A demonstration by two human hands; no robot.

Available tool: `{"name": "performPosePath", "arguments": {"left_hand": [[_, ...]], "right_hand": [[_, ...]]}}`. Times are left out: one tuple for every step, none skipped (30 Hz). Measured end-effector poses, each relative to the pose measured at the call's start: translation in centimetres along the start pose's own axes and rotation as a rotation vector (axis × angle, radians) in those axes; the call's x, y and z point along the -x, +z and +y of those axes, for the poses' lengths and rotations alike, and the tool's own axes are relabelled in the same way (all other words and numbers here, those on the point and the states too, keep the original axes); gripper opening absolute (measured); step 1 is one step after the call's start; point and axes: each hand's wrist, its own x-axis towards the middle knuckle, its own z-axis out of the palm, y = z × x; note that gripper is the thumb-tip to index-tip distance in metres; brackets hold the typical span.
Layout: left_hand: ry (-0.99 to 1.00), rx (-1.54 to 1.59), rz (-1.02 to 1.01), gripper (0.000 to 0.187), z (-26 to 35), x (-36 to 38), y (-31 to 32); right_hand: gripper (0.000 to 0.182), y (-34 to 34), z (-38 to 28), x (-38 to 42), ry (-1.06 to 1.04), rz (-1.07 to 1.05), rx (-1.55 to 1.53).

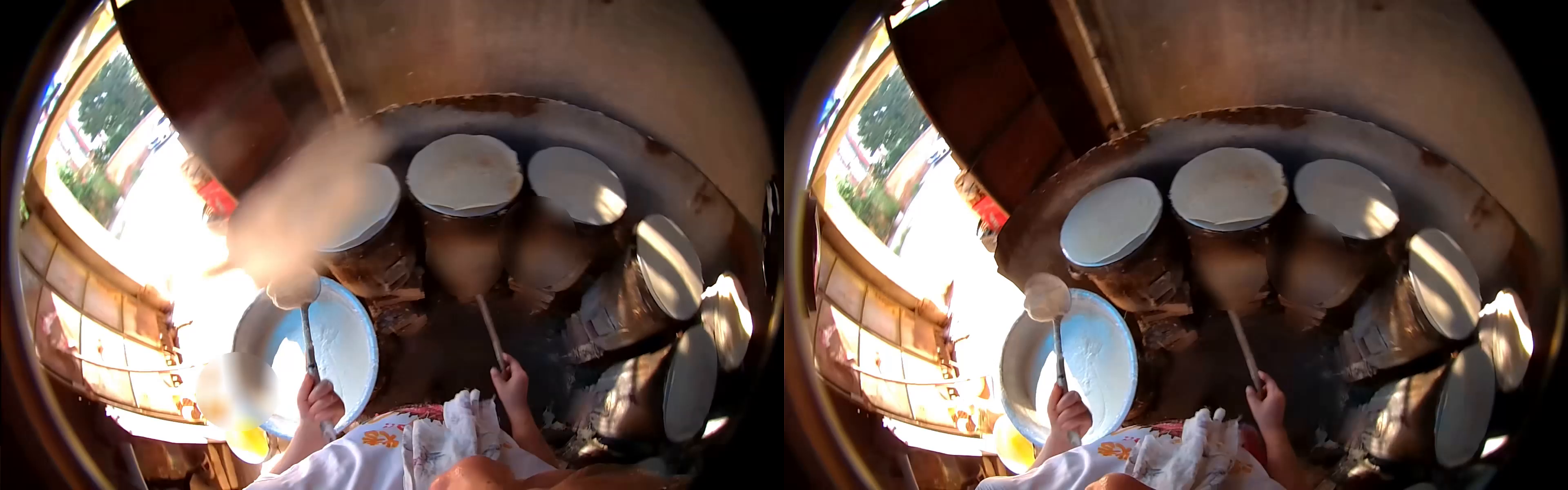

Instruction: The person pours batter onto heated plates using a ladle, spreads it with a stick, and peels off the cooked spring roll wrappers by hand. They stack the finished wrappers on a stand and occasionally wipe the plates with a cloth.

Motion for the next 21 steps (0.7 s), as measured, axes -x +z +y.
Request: {"name": "performPosePath", "arguments": {"left_hand": [[0.273,0.154,0.273,0.046,0.8,-1.1,-0.7],[0.365,0.200,0.488,0.045,2.8,-2.2,-2.7],[0.455,0.249,0.705,0.044,6.2,-3.7,-6.2],[0.520,0.253,0.887,0.041,9.4,-4.6,-11.0],[0.569,0.241,1.044,0.038,11.6,-6.1,-15.3],[0.686,0.231,1.315,0.029,12.5,-9.2,-17.5],[0.675,0.186,1.420,0.023,14.4,-10.7,-22.4],[0.753,0.125,1.226,0.027,14.2,-9.9,-22.4],[0.784,0.076,1.185,0.034,12.1,-14.3,-23.8],[0.773,-0.259,1.313,0.046,9.5,-17.5,-22.3],[0.701,-0.334,1.587,0.049,8.2,-20.9,-19.9],[0.698,-0.634,1.597,0.049,6.8,-21.4,-18.9],[0.650,-0.959,1.593,0.050,5.6,-22.0,-18.3],[0.687,-1.038,1.469,0.041,5.0,-24.5,-16.8],[0.646,-1.207,1.420,0.040,4.4,-25.1,-15.1],[0.629,-1.361,1.340,0.039,4.7,-28.6,-14.2],[0.631,-1.515,1.238,0.038,5.6,-32.7,-13.2],[0.711,-1.949,1.071,0.037,6.0,-36.6,-11.9],[0.769,-2.380,0.851,0.036,6.3,-40.1,-10.7],[0.785,-2.549,0.775,0.037,6.9,-43.7,-9.8],[0.788,-2.717,0.690,0.038,7.4,-46.6,-9.0]], "right_hand": [[0.029,0.5,-0.4,-3.3,0.027,-0.049,0.010],[0.027,0.8,-0.5,-6.2,0.028,-0.060,0.028],[0.025,1.8,-0.9,-10.0,0.029,-0.072,0.046],[0.025,2.2,-2.3,-13.4,0.037,-0.084,0.025],[0.024,2.1,-4.0,-16.9,0.026,-0.072,-0.004],[0.025,3.1,-5.3,-21.3,-0.246,-0.003,0.146],[0.026,3.6,-5.7,-25.0,-0.512,0.064,0.307],[0.030,3.2,-7.1,-23.6,-0.508,-0.014,0.221],[0.035,4.1,-11.9,-29.6,-0.613,-0.038,0.395],[0.038,6.2,-10.7,-35.0,-0.676,-0.109,0.504],[0.038,7.0,-12.4,-37.9,-0.723,-0.172,0.613],[0.024,8.3,-12.4,-39.9,-0.752,-0.213,0.588],[0.019,9.6,-12.4,-42.4,-0.788,-0.243,0.614],[0.015,9.8,-12.0,-44.5,-0.802,-0.286,0.673],[0.011,9.6,-11.9,-44.1,-0.828,-0.354,0.737],[0.006,9.3,-12.1,-44.5,-0.831,-0.317,0.670],[0.009,9.2,-12.2,-45.0,-0.808,-0.343,0.684],[0.010,8.9,-12.3,-45.3,-0.807,-0.297,0.638],[0.011,8.9,-12.5,-45.1,-0.802,-0.257,0.581],[0.013,9.0,-12.8,-45.1,-0.780,-0.228,0.548],[0.015,8.9,-12.8,-44.9,-0.754,-0.202,0.515]]}}
